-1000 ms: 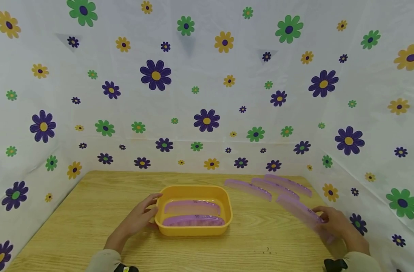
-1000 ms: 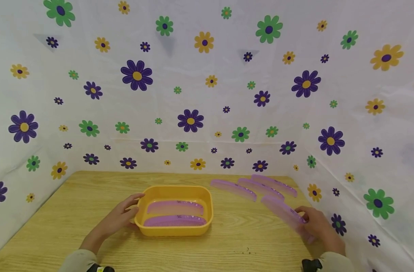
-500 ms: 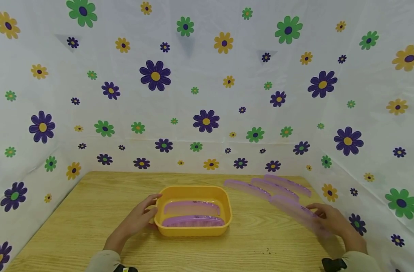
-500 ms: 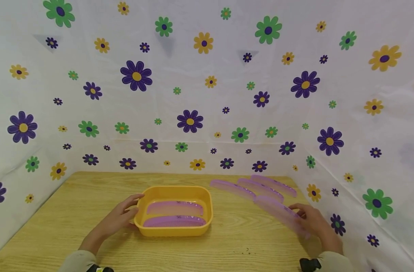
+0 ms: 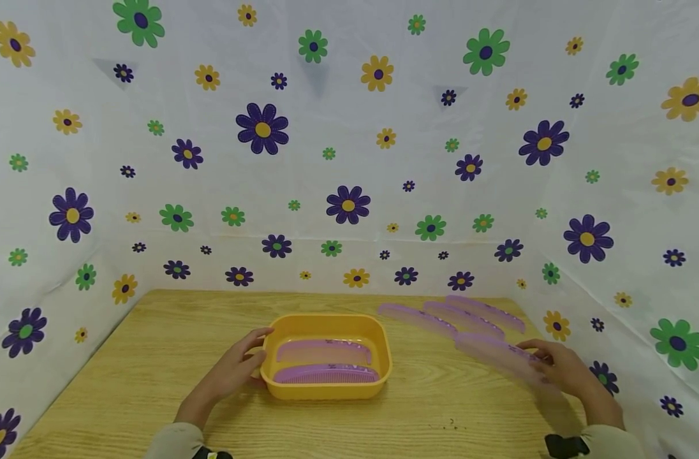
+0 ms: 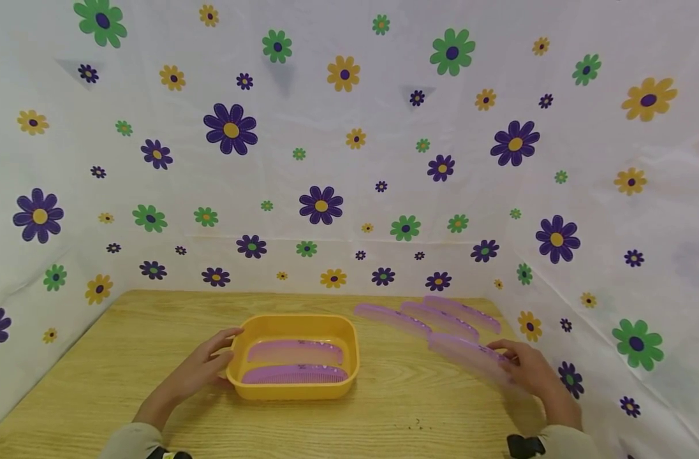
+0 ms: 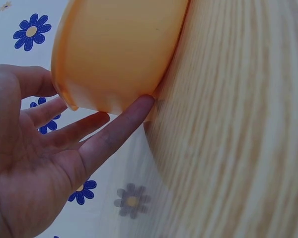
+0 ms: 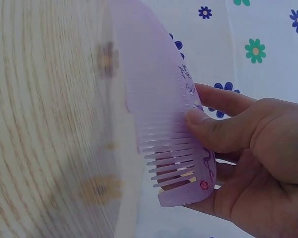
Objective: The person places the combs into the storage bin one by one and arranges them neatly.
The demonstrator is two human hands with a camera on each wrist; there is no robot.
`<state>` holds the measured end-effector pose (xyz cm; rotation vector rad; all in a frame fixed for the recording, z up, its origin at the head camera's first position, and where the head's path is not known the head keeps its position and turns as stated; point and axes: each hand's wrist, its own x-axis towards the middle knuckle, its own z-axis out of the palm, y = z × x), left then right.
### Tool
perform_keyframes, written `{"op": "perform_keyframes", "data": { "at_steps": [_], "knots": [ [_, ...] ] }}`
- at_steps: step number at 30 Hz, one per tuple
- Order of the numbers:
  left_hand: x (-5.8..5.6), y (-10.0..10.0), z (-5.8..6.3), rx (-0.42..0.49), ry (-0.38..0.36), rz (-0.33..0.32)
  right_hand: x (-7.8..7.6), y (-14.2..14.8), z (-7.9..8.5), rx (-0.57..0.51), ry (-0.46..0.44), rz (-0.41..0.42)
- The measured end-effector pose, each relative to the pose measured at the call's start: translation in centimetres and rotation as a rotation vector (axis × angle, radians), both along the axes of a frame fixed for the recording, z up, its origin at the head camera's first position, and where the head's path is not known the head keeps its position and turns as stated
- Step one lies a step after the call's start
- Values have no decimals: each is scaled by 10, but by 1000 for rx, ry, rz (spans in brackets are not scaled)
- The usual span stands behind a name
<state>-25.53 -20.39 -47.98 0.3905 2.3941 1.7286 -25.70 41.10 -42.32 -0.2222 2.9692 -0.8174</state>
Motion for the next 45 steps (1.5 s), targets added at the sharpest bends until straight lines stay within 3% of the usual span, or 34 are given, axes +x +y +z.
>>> {"op": "perform_keyframes", "data": {
  "at_steps": [7,16,31,45],
  "knots": [
    [0,1,0,1,-2,1,4,-6,4,17,62,30],
    [0,1,-1,-4,1,9,4,-10,7,-17,32,5],
    [1,1,0,-1,-5,1,2,-13,6,-60,57,46],
    [-2,-1,-3,9,12,-23,-3,-21,3,-153,131,133]
  ]
}}
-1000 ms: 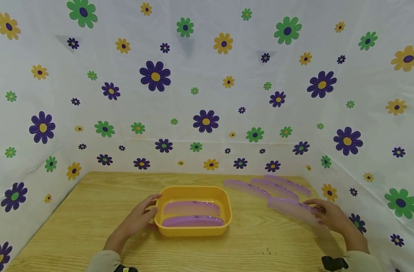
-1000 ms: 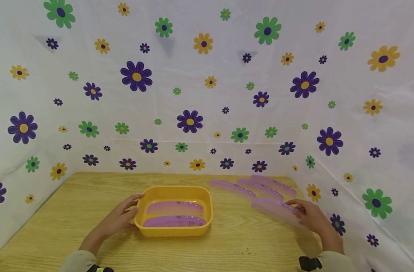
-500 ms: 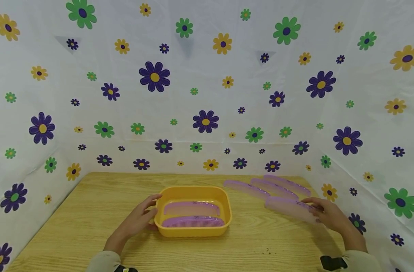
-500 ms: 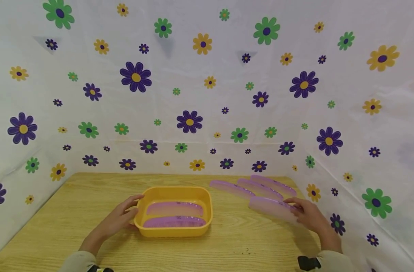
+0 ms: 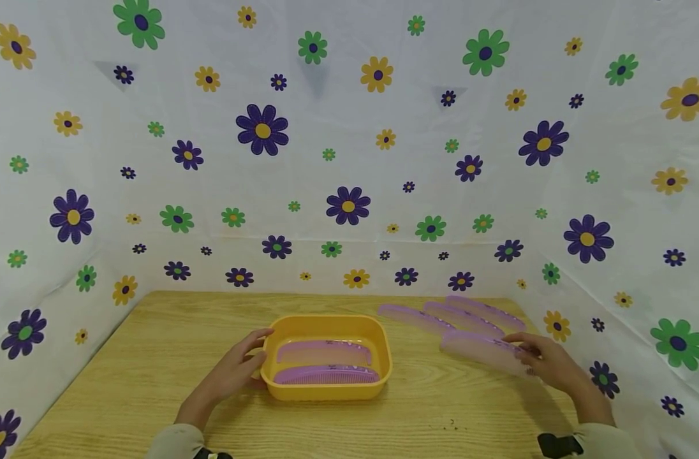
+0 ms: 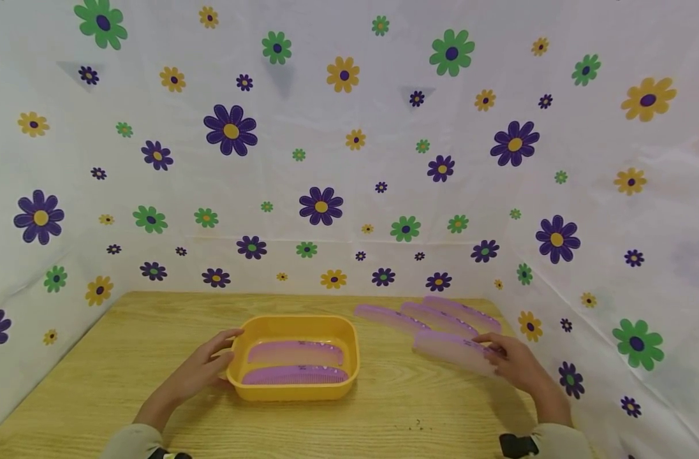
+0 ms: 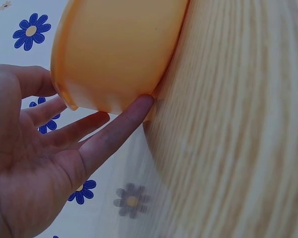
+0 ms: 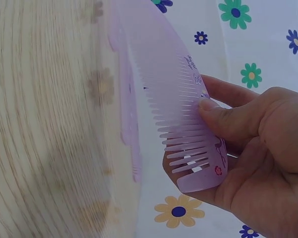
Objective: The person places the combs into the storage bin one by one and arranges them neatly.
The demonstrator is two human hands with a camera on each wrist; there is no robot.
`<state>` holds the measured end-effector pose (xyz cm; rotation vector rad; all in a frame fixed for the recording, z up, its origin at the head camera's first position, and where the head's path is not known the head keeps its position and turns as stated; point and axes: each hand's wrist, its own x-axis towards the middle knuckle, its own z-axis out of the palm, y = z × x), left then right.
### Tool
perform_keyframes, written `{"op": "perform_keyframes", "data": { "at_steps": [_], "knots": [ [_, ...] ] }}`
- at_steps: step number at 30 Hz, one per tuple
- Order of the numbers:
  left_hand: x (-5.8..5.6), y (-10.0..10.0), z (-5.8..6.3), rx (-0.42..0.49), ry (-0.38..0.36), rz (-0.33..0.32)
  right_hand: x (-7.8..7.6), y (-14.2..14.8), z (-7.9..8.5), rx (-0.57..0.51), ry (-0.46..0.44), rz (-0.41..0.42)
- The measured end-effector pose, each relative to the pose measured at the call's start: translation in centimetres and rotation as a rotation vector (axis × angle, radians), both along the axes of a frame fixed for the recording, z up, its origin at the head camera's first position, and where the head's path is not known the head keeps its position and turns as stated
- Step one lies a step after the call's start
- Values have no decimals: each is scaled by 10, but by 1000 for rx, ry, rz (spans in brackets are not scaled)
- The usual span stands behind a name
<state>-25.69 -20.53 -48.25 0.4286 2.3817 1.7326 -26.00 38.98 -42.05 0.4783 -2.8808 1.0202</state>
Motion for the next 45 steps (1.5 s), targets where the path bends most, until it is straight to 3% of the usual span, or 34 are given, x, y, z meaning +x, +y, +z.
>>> {"op": "perform_keyframes", "data": {
  "at_steps": [27,36,45],
  "knots": [
    [2,-2,4,25,16,-51,-4,-18,-2,8,64,-22],
    [1,1,1,1,-13,16,-2,-23,1,5,54,-13],
    [1,1,0,-20,-1,27,-1,-28,3,14,60,-10]
  ]
}}
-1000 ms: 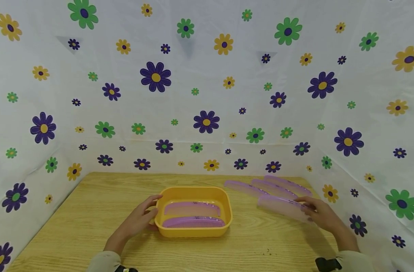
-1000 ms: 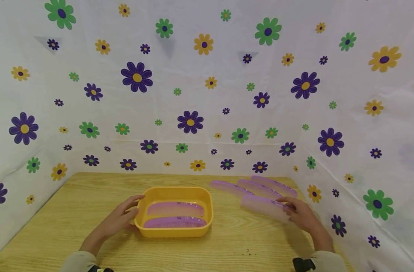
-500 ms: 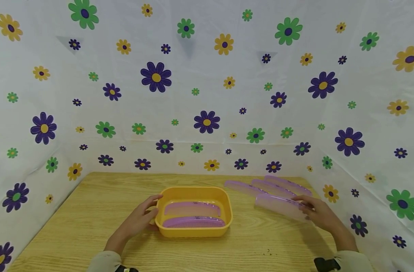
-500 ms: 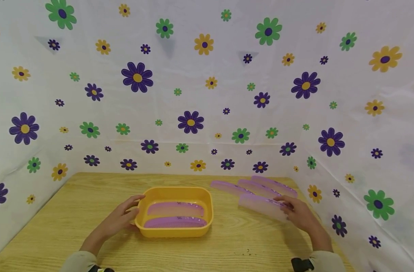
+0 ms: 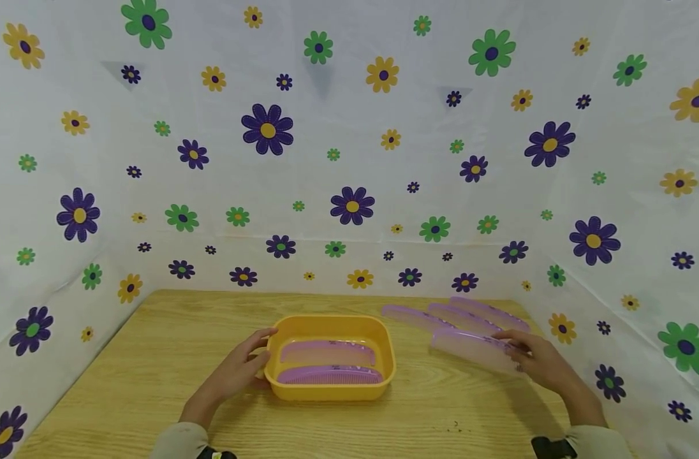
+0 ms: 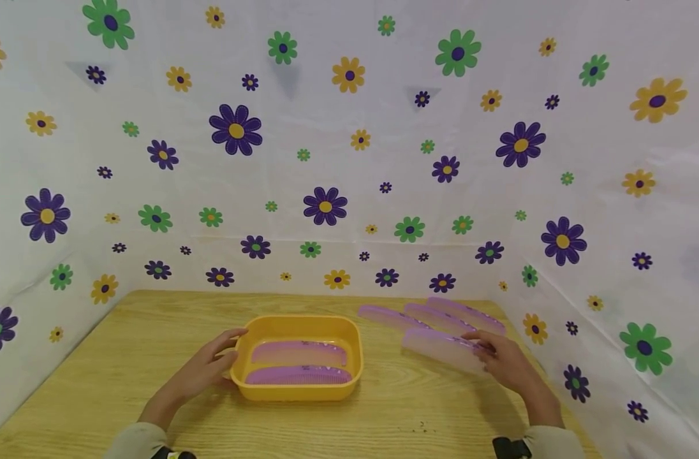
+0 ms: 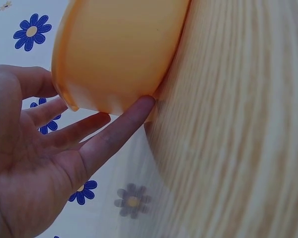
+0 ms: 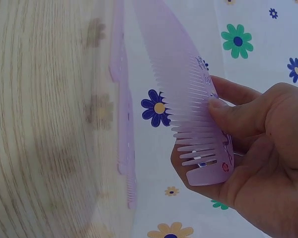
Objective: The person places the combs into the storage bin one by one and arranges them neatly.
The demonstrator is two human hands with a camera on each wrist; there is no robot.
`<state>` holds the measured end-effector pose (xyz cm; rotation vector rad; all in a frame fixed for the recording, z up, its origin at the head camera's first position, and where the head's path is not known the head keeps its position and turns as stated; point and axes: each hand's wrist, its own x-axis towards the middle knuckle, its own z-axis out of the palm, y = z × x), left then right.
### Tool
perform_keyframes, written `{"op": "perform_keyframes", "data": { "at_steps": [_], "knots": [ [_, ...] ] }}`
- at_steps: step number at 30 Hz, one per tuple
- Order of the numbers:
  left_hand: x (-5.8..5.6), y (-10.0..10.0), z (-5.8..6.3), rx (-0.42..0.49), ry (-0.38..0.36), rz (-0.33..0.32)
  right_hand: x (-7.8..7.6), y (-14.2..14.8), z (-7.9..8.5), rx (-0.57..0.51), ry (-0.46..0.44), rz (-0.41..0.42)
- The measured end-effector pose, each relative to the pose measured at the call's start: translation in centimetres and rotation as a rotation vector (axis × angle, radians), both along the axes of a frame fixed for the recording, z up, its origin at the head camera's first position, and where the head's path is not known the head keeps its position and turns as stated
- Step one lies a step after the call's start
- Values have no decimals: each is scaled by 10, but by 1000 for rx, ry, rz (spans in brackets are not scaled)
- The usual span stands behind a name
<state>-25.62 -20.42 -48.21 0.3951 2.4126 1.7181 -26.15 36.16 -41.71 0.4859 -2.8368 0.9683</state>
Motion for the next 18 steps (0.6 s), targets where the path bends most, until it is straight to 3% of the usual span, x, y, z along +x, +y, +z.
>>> {"op": "perform_keyframes", "data": {
  "at_steps": [18],
  "knots": [
    [1,0,1,-16,4,4,-2,-18,6,-15,22,32]
  ]
}}
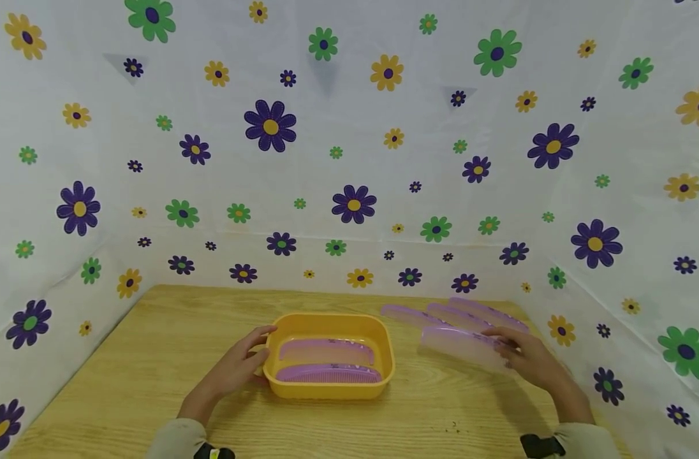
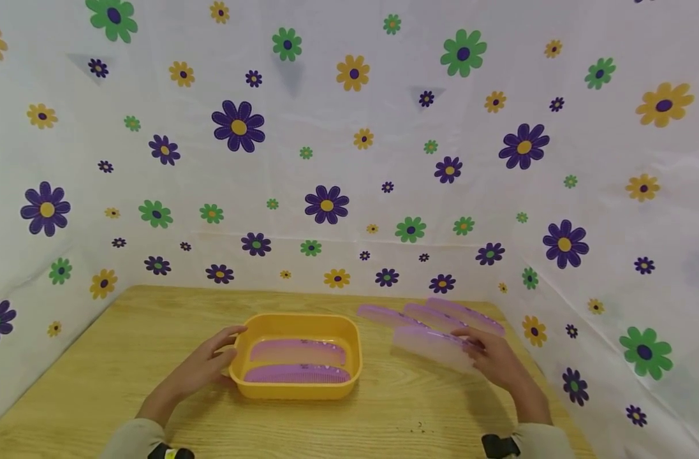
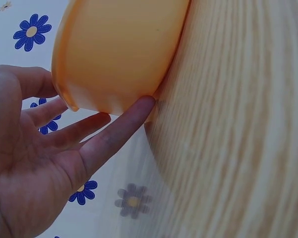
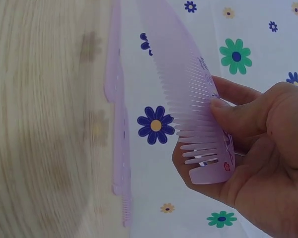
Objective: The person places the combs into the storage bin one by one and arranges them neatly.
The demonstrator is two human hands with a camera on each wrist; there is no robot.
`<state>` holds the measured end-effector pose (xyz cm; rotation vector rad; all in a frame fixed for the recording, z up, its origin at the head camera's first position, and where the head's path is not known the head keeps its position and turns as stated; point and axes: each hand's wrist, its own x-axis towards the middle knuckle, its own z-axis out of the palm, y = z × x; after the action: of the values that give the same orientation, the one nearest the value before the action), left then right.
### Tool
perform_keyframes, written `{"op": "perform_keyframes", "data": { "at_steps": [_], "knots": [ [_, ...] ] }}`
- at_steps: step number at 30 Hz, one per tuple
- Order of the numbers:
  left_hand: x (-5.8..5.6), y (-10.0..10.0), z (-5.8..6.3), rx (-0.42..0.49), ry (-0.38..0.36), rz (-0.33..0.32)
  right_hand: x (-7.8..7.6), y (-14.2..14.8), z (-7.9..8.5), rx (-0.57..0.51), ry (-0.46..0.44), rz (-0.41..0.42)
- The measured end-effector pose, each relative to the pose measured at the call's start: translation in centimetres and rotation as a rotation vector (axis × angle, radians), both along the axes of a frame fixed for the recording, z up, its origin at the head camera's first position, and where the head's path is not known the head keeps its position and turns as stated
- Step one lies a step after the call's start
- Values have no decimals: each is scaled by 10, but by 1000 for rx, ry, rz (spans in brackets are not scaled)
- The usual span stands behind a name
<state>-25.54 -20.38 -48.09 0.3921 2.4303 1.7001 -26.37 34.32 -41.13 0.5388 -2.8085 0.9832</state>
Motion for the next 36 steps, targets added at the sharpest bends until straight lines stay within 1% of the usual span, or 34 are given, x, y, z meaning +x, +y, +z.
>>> {"op": "perform_keyframes", "data": {
  "at_steps": [2,5,9,13,17,21,24,30,36],
  "knots": [
    [0,0,1,-5,5,2,-2,-3,0,-1,10,12],
    [1,0,0,-11,9,4,-7,-8,-2,-18,102,88],
    [-1,-1,-1,-6,7,-2,-15,-14,-2,-20,223,165],
    [0,-1,-1,-11,6,-2,-17,-21,0,-19,221,176],
    [1,0,0,-10,9,2,-16,-26,2,-28,179,176],
    [2,-1,2,9,20,-21,-15,-31,2,-21,140,153],
    [2,-1,3,26,24,-41,-16,-33,3,-11,150,147],
    [3,-1,5,45,10,-41,-19,-36,5,-5,208,169],
    [3,-1,4,47,7,-40,-19,-41,8,-5,188,175]
  ]
}}
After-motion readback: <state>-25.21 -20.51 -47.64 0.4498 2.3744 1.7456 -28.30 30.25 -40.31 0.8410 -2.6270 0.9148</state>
